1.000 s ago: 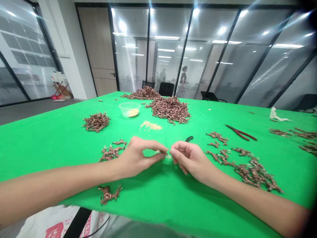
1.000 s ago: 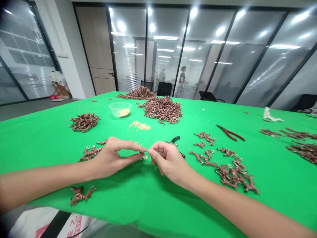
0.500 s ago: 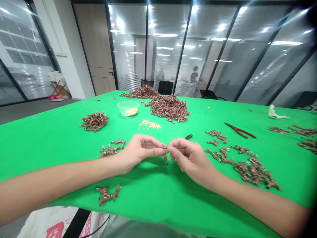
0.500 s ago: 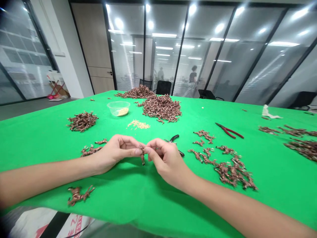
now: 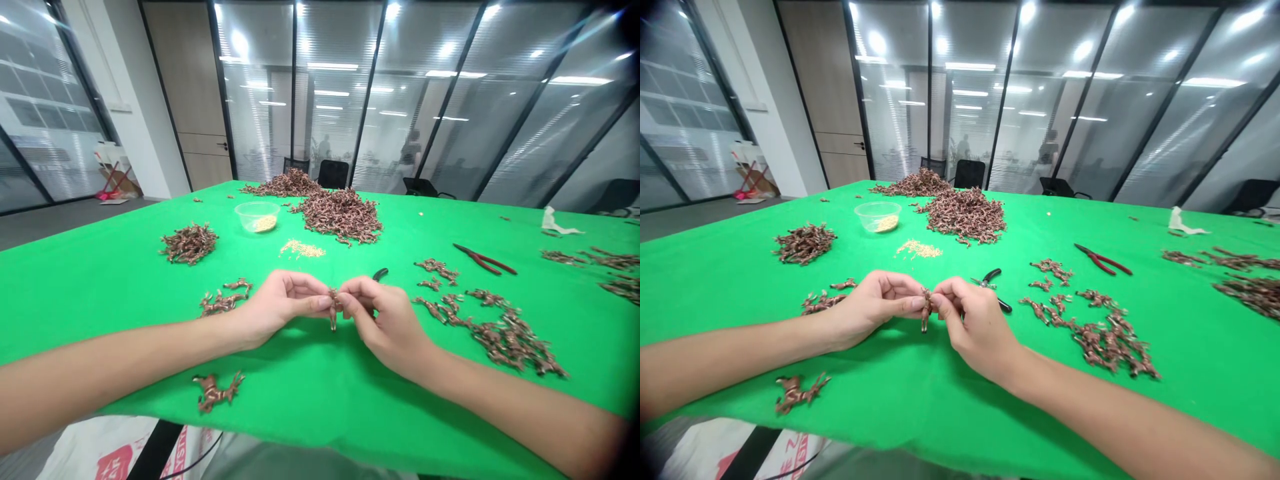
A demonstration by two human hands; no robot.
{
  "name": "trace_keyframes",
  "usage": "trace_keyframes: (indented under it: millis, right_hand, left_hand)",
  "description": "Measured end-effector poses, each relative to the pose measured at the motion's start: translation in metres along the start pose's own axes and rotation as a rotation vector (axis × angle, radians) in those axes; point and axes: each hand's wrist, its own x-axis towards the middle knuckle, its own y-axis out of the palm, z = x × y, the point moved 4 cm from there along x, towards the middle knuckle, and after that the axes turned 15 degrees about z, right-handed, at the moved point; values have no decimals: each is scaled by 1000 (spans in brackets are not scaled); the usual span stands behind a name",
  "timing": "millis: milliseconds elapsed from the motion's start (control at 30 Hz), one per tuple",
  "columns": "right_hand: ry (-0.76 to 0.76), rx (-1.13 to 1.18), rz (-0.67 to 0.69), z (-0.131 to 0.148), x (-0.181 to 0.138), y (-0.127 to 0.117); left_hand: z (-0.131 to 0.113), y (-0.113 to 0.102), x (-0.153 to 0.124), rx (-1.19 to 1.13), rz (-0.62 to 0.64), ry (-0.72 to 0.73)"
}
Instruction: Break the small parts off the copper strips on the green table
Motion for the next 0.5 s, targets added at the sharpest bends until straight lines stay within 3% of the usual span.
trace_keyframes:
  millis: [500]
  right_hand:
    - [-51, -116, -28, 3, 0, 0]
  left_hand:
    - [2, 2, -3, -9, 24, -27]
